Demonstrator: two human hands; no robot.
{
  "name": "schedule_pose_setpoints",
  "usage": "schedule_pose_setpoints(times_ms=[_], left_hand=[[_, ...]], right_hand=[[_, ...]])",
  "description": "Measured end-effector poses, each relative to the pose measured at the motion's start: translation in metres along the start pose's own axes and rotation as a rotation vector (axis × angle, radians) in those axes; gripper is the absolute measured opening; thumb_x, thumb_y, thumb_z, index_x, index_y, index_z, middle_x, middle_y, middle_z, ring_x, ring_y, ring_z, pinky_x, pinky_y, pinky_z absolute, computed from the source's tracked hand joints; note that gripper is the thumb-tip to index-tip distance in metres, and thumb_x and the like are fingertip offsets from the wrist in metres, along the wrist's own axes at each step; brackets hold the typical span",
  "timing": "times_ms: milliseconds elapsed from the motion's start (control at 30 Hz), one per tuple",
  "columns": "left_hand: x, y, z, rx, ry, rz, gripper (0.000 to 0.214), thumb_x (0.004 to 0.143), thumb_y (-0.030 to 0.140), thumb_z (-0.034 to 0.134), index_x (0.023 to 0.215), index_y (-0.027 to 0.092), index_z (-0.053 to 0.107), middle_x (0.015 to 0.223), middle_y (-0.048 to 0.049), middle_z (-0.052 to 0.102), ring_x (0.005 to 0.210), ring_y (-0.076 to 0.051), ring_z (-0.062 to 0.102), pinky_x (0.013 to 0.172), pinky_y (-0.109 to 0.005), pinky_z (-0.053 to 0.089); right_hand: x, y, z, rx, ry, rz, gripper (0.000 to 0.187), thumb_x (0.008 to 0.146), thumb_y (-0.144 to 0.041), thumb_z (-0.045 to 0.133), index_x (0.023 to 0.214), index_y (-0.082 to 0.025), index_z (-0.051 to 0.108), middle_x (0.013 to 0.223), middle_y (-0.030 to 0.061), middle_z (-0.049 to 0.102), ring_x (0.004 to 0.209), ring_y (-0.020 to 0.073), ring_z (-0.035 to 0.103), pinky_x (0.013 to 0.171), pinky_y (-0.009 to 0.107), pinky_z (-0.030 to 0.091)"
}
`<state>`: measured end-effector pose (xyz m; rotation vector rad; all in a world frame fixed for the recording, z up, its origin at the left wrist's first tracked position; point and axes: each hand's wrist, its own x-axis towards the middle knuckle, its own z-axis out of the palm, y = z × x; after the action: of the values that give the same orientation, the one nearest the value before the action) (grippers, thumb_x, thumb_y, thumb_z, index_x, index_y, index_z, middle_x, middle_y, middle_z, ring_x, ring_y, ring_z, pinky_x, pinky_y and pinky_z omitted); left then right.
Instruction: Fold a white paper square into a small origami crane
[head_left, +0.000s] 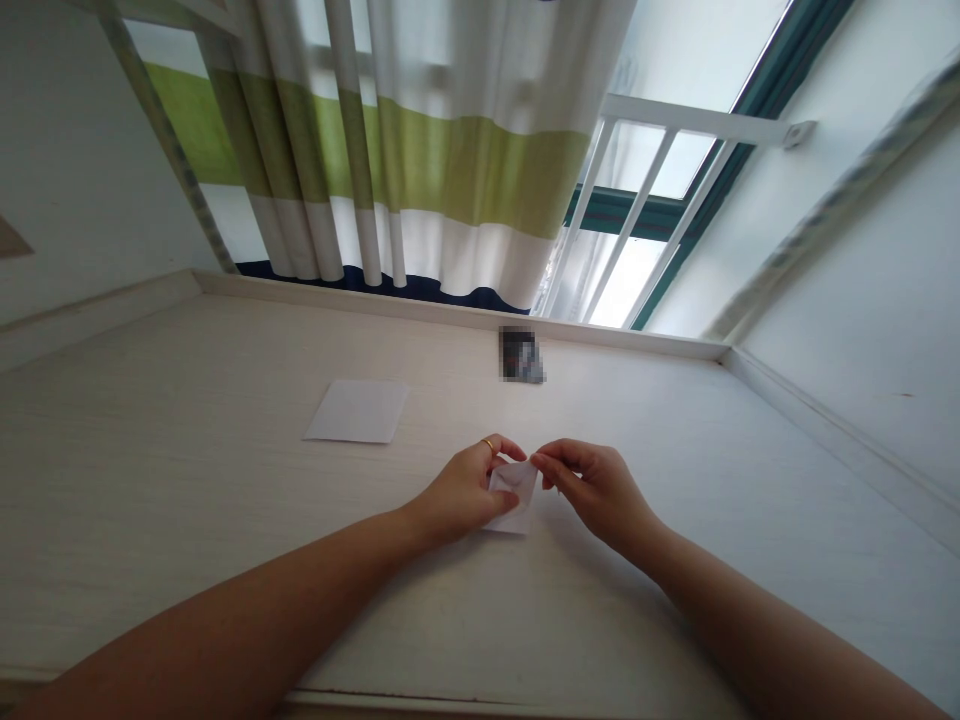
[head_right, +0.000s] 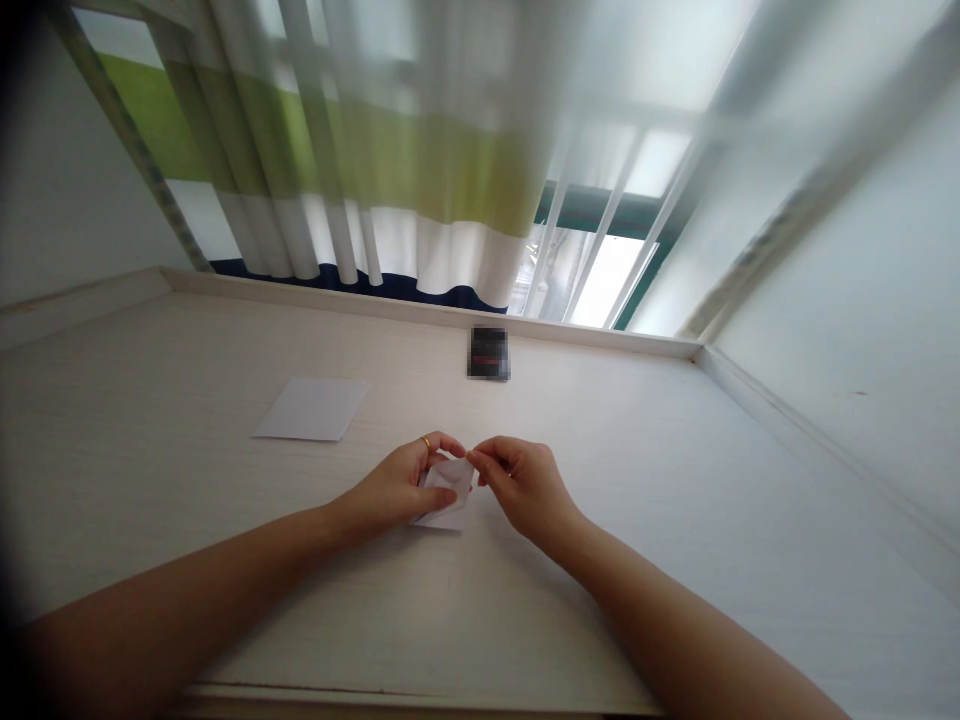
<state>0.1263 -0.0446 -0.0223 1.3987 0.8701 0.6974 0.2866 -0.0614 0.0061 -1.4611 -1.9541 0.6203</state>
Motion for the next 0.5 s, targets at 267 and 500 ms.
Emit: schedule_pose_setpoints(times_ms=[267, 500], left_hand=[[-0.0001, 0.0046, 0.0022, 0.086, 0.054, -0.008, 0.036, 0.060, 0.004, 0.051, 0.093, 0.017, 0.046, 0.072, 0.0021, 0.056, 0.061, -0.010, 0.054, 0.053, -0.018, 0.039], [0.0008, -0.0020, -0.0002, 0.123, 0.061, -0.022, 0.033, 0.061, 0.007, 0.050, 0.092, 0.018, 0.046, 0.073, 0.0016, 0.057, 0.061, -0.011, 0.054, 0.055, -0.020, 0.041]], right_hand=[[-0.0029, 0.0055, 0.0066, -0.295, 0.098, -0.089, 0.025, 0.081, -0.027, 0.041, 0.065, -0.018, 0.057, 0.059, 0.0014, 0.060, 0.051, 0.0121, 0.052, 0.051, 0.022, 0.036], [0.0005, 0.0049, -0.0031, -0.113, 0.179, -0.023, 0.025, 0.080, -0.031, 0.044, 0.065, -0.017, 0.057, 0.053, 0.0000, 0.056, 0.048, 0.0108, 0.048, 0.049, 0.022, 0.036]])
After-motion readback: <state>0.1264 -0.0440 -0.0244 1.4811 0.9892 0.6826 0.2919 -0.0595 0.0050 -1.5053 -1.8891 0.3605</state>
